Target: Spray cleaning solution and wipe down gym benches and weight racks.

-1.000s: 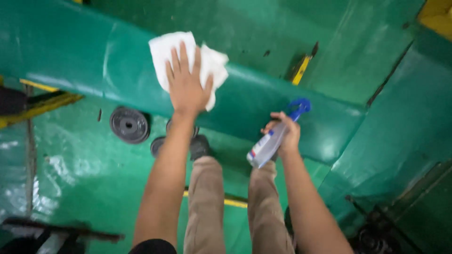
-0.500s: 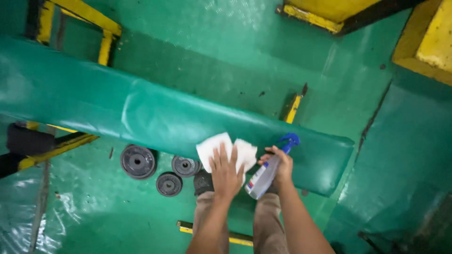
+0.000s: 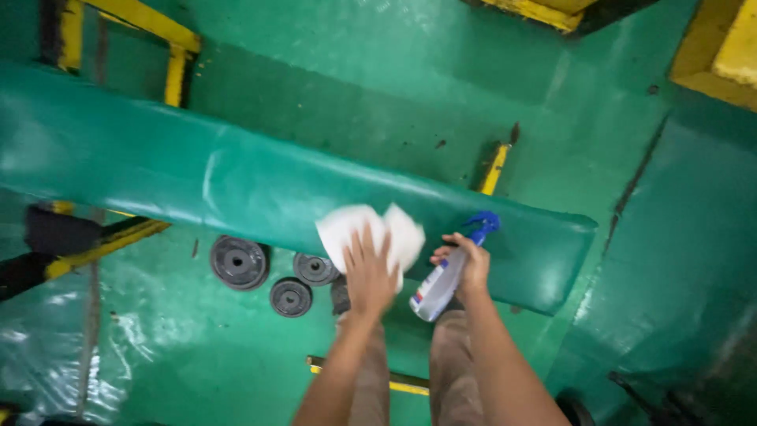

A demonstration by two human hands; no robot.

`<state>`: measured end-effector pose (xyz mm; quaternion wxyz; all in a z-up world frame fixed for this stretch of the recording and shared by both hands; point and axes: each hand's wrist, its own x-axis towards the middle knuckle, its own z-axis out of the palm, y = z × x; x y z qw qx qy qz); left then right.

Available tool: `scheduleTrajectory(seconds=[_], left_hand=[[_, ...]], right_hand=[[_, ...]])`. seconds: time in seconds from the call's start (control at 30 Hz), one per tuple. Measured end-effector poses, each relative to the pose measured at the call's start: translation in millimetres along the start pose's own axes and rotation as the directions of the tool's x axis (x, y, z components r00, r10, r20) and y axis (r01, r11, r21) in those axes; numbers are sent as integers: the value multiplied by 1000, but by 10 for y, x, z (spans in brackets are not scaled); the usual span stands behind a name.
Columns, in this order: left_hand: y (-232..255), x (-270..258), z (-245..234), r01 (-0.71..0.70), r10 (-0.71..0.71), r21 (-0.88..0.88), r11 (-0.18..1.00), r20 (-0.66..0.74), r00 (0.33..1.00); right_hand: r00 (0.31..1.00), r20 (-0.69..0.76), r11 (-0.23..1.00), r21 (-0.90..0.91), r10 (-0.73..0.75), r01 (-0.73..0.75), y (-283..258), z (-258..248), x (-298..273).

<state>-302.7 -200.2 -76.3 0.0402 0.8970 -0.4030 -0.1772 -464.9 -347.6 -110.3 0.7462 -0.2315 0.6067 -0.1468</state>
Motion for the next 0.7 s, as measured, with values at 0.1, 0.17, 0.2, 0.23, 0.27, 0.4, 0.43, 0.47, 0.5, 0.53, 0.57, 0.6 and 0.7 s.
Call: scheduleTrajectory(seconds=[0.1,0.17,0.2,0.23,0.27,0.4,0.43,0.47,0.5,0.53,0.57,0.6,0.7], left_hand=[[-206,-353,276,-54,61,-119,991,49,997],[-435,-192,98,-47,53,-96,994,68,996],[-593,129,-22,-49,56,-94,994,72,996],[-752,452,-131,-35,35,-31,999,-7,999],[-845,719,-204,-16,18,18,1000,-76,997],[-1037,1540,-662,63,-71,-62,996,-125,990],[-1043,1590,-637,103,-105,-26,994,-90,990],[-1031,1675,-619,140,-139,13,990,-60,988],[-910,1467,-512,139,-138,15,990,-53,989],[-833,1264,-435,119,-118,-7,993,-142,983],[-754,1060,-360,96,-100,-27,995,-229,968],[-602,722,-259,96,-99,-25,995,-228,969],[-185,-136,73,101,-129,-171,980,-162,978]], right_hand=[[1000,-18,1000,0,0,0,-35,-26,-8],[1000,-11,1000,8,9,-8,-20,-34,8],[1000,-14,1000,11,11,-11,-31,20,8],[1000,-12,1000,19,9,-9,-35,74,17],[1000,-23,1000,18,10,-10,-56,43,-31],[1000,-15,1000,8,20,-20,-37,31,-5],[1000,-26,1000,1,13,-13,-55,48,-49],[999,-35,1000,-4,2,-2,-99,69,-67],[999,-40,1000,-3,7,-7,-104,41,-75],[999,-33,1000,-1,13,-13,-95,61,-65],[1000,-25,1000,1,18,-18,-87,80,-58],[999,-25,1000,2,19,-19,-82,88,-51],[999,-28,1000,5,17,-17,-88,50,-46]])
